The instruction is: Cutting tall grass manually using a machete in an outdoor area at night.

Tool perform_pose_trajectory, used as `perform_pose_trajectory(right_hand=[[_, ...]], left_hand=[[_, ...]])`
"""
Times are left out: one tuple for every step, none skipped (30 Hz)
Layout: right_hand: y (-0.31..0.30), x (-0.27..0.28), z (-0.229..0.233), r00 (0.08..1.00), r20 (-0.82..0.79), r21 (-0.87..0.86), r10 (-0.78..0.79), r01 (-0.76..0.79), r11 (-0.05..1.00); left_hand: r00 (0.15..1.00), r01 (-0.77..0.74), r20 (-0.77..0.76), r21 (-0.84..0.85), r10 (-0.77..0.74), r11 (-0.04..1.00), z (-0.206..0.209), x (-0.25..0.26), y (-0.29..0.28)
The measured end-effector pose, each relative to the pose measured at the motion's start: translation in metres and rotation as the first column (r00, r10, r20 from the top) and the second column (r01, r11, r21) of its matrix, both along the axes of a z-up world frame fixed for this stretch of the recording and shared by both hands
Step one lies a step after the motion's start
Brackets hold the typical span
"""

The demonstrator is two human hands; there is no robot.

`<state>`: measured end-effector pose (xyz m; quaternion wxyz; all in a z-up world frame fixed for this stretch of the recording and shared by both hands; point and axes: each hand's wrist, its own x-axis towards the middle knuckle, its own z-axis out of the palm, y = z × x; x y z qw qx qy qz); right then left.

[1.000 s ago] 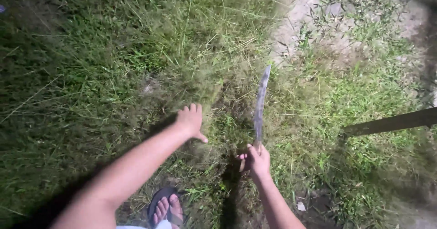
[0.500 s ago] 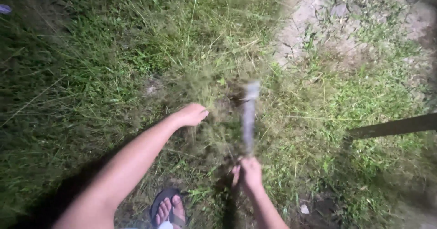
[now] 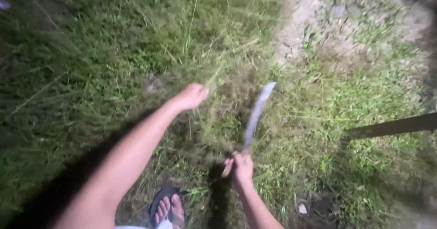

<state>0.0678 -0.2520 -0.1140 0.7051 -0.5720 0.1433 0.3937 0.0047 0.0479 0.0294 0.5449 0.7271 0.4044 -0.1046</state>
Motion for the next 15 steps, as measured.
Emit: perform_pose_trajectory(right_hand=[[0.002,0.001,0.008,0.890,0.035,-0.087,0.455,-0.451,0.888],[-0.006,-0.004,0.017,0.584,0.006,-0.189,0.812,-0.797,0.574],[-0.007,-0.003,0.029,0.582,0.004,-0.189,0.813,-0.798,0.572],[-0.006,-0.001,0.041,0.502,-0.089,-0.253,0.860,-0.847,0.468],[-0.004,0.000,0.053,0.418,-0.188,-0.304,0.889,-0.885,0.352],[-0.007,0.007,0.048,0.414,-0.190,-0.303,0.890,-0.887,0.348],[-0.010,0.013,0.043,0.567,-0.058,-0.301,0.822,-0.795,0.527],[-0.017,0.015,0.038,0.697,0.063,-0.273,0.714,-0.676,0.684],[-0.019,0.023,0.047,0.694,0.054,-0.273,0.718,-0.681,0.679],[-0.018,0.035,0.055,0.776,0.089,-0.198,0.624,-0.600,0.775],[-0.018,0.048,0.065,0.847,0.116,-0.119,0.519,-0.507,0.854],[-0.016,0.057,0.065,0.847,0.125,-0.117,0.517,-0.505,0.855],[-0.015,0.065,0.066,0.879,0.129,-0.141,0.460,-0.443,0.885],[-0.017,0.072,0.067,0.906,0.122,-0.171,0.405,-0.383,0.908],[-0.022,0.075,0.051,0.905,0.122,-0.175,0.407,-0.385,0.906]], left_hand=[[0.998,0.054,-0.046,0.025,-0.053,0.998,-0.009,0.001,0.001],[0.989,0.106,-0.104,0.029,-0.102,0.994,-0.021,-0.003,-0.004],[0.989,0.104,-0.105,0.027,-0.101,0.994,-0.023,-0.005,-0.005],[0.969,0.194,-0.178,0.117,-0.172,0.974,-0.024,-0.006,-0.004],[0.938,0.287,-0.256,0.200,-0.233,0.937,-0.025,-0.007,-0.002],[0.939,0.283,-0.256,0.198,-0.229,0.938,-0.018,-0.008,-0.001],[0.946,0.262,-0.255,0.233,-0.201,0.936,-0.011,-0.011,0.000],[0.951,0.241,-0.257,0.262,-0.173,0.935,-0.006,-0.016,-0.002],[0.950,0.238,-0.261,0.254,-0.170,0.938,0.004,-0.023,-0.009],[0.928,0.262,-0.328,0.236,-0.177,0.936,0.015,-0.022,-0.012],[0.901,0.285,-0.393,0.218,-0.183,0.934,0.027,-0.022,-0.015],[0.904,0.284,-0.388,0.226,-0.182,0.932,0.013,-0.020,-0.021],[0.831,0.426,-0.486,0.246,-0.270,0.871,-0.001,-0.019,-0.026],[0.736,0.558,-0.584,0.236,-0.343,0.795,-0.016,-0.020,-0.036],[0.737,0.557,-0.582,0.234,-0.343,0.797,-0.076,-0.024,-0.041]])
